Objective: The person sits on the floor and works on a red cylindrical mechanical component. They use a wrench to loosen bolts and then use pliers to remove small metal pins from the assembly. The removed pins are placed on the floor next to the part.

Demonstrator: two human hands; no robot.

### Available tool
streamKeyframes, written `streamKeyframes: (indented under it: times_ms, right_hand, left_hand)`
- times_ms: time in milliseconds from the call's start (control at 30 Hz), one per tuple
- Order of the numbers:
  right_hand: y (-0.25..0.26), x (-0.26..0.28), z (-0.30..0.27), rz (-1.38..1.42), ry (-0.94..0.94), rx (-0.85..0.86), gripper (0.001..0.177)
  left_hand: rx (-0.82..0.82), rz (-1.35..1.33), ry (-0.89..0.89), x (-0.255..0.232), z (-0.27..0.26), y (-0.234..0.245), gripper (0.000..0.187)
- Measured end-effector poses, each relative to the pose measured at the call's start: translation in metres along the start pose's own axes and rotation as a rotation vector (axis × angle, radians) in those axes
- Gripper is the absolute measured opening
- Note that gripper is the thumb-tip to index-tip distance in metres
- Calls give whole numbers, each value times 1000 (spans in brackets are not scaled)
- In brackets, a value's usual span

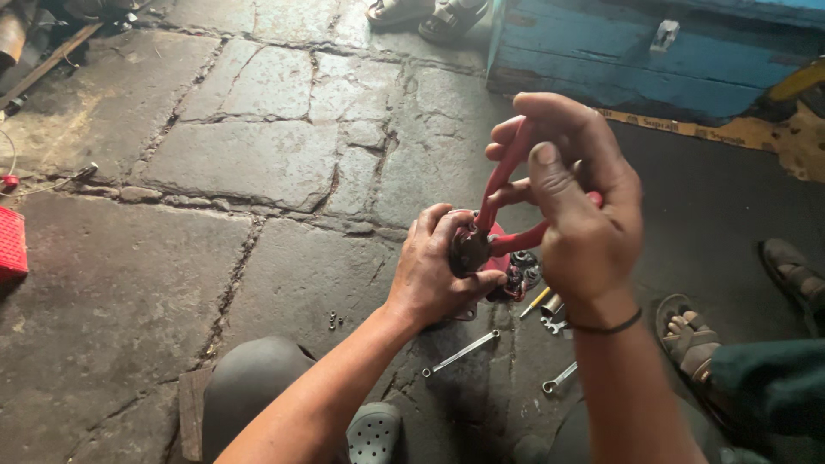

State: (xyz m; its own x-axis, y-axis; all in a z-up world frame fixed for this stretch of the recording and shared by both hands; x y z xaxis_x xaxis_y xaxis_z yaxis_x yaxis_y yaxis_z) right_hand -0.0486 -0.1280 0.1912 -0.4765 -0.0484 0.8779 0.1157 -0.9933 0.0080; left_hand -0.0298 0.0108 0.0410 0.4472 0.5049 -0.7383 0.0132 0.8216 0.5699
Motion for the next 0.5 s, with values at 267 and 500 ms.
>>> streamKeyframes:
  times_ms: [267,500]
  right_hand:
    - [-23,-9,-12,-164,102,-182,27]
    - [3,-13,-3,49,48,110,26]
  left_hand:
    - [-17,15,-2,1,1,-3,87]
    - [-21,4,-16,1,0,-3,86]
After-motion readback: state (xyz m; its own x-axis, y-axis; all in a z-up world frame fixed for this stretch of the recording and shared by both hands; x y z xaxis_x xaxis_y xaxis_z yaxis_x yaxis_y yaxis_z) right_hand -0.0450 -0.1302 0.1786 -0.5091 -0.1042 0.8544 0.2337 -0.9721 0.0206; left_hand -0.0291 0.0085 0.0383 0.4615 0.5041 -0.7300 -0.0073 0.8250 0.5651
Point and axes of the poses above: each hand's wrist, its own z-axis towards the middle knuckle, its own y-axis out of the back of the hand, x = y × z, the point moved 1 cm from there along z, towards the middle knuckle, and after that the axes turned 4 degrees about x, right-handed, at the moved point
